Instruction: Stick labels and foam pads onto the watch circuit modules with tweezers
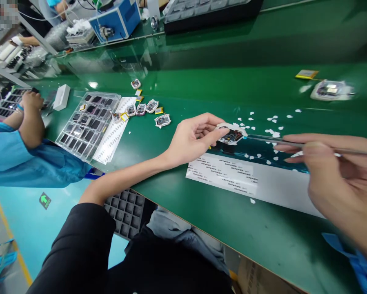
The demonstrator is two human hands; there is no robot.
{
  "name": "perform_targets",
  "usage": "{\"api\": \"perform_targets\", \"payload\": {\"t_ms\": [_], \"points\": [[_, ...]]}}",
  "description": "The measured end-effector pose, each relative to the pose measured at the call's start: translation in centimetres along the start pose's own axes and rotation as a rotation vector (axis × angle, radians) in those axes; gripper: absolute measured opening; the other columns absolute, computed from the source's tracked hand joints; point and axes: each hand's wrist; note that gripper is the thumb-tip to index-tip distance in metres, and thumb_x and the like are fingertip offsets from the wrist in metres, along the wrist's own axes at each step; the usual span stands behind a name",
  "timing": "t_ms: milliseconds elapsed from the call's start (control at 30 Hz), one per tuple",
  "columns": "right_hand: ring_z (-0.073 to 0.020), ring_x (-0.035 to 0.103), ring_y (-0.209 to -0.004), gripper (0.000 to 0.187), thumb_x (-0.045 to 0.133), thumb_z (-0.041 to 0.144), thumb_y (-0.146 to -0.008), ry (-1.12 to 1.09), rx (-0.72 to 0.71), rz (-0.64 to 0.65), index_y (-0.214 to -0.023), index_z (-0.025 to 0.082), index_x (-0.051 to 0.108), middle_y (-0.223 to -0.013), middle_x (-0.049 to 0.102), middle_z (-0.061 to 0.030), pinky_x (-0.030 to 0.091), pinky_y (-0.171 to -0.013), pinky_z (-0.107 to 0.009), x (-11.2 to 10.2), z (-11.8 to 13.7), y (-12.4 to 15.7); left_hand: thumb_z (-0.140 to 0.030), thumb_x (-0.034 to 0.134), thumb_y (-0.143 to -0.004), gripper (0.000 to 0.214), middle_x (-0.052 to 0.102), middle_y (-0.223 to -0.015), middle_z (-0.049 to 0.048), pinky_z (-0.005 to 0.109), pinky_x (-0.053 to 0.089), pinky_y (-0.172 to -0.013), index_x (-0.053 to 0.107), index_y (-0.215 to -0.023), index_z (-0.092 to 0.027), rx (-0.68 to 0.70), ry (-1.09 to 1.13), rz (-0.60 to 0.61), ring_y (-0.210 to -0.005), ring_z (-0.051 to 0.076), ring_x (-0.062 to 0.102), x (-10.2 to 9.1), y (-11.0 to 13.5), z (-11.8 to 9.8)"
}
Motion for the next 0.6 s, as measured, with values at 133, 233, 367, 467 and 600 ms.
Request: {"api": "perform_targets", "payload": {"t_ms": [133, 233, 367, 467, 600], "points": [[-0.0225, 0.076, -0.1, 0.03, 0.054, 0.048, -0.103, -0.038, -0.067, 0.091, -0.092, 0.033, 0.078, -0.104, 0.081, 0.001, 0.06, -0.077, -0.038, 0.4, -1.2, -1.0, -0.047, 0.073, -0.091, 0.033, 0.066, -0.079, 0.0007, 0.026, 0.049, -0.065, 0.064, -0.093, -0.016, 0.1, -0.136, 0.145, -0.067, 0.009, 0.058, -0.5, -0.2, 0.3], [-0.0215, 0.077, -0.097, 0.034, 0.052, 0.049, -0.103, -0.043, -0.129, 0.123, -0.092, 0.032, 0.079, -0.101, 0.081, 0.0011, 0.061, -0.076, -0.037, 0.8, -2.2, -1.2, -0.045, 0.06, -0.1, 0.028, 0.073, -0.088, 0.0047, 0.03, 0.05, -0.076, 0.063, -0.095, -0.017, 0.175, -0.313, 0.265, -0.077, 0.013, 0.066, -0.7, -0.1, 0.2], [-0.0206, 0.077, -0.097, 0.031, 0.054, 0.047, -0.104, -0.018, -0.206, 0.075, -0.093, 0.029, 0.078, -0.1, 0.081, 0.0004, 0.063, -0.076, -0.035, 1.0, -2.5, -1.3, -0.036, 0.045, -0.108, 0.028, 0.076, -0.102, 0.0064, 0.037, 0.045, -0.096, 0.066, -0.103, -0.018, 0.31, -0.72, 0.37, -0.098, 0.02, 0.067, -1.2, -0.1, 0.1], [-0.0193, 0.078, -0.094, 0.022, 0.06, 0.042, -0.102, 0.011, -0.279, 0.023, -0.096, 0.029, 0.077, -0.099, 0.081, 0.0012, 0.062, -0.067, -0.031, 1.1, -2.3, -1.4, -0.034, 0.041, -0.109, 0.029, 0.076, -0.117, 0.0078, 0.036, 0.042, -0.1, 0.066, -0.111, -0.018, 0.331, -0.797, 0.478, -0.113, 0.022, 0.064, -1.4, -0.3, 0.2], [-0.0159, 0.078, -0.088, 0.016, 0.062, 0.032, -0.101, 0.069, -0.404, -0.009, -0.102, 0.031, 0.077, -0.097, 0.081, 0.0042, 0.059, -0.061, -0.027, 1.5, -1.8, -1.6, -0.033, 0.037, -0.111, 0.031, 0.074, -0.121, 0.009, 0.035, 0.041, -0.103, 0.064, -0.115, -0.018, 0.287, -0.811, 0.512, -0.118, 0.021, 0.062, -1.2, -0.6, 0.2]]}}
Point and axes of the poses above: each hand's wrist, its own y-axis away from the middle knuckle, its own x-axis out of the palm, z = x × y
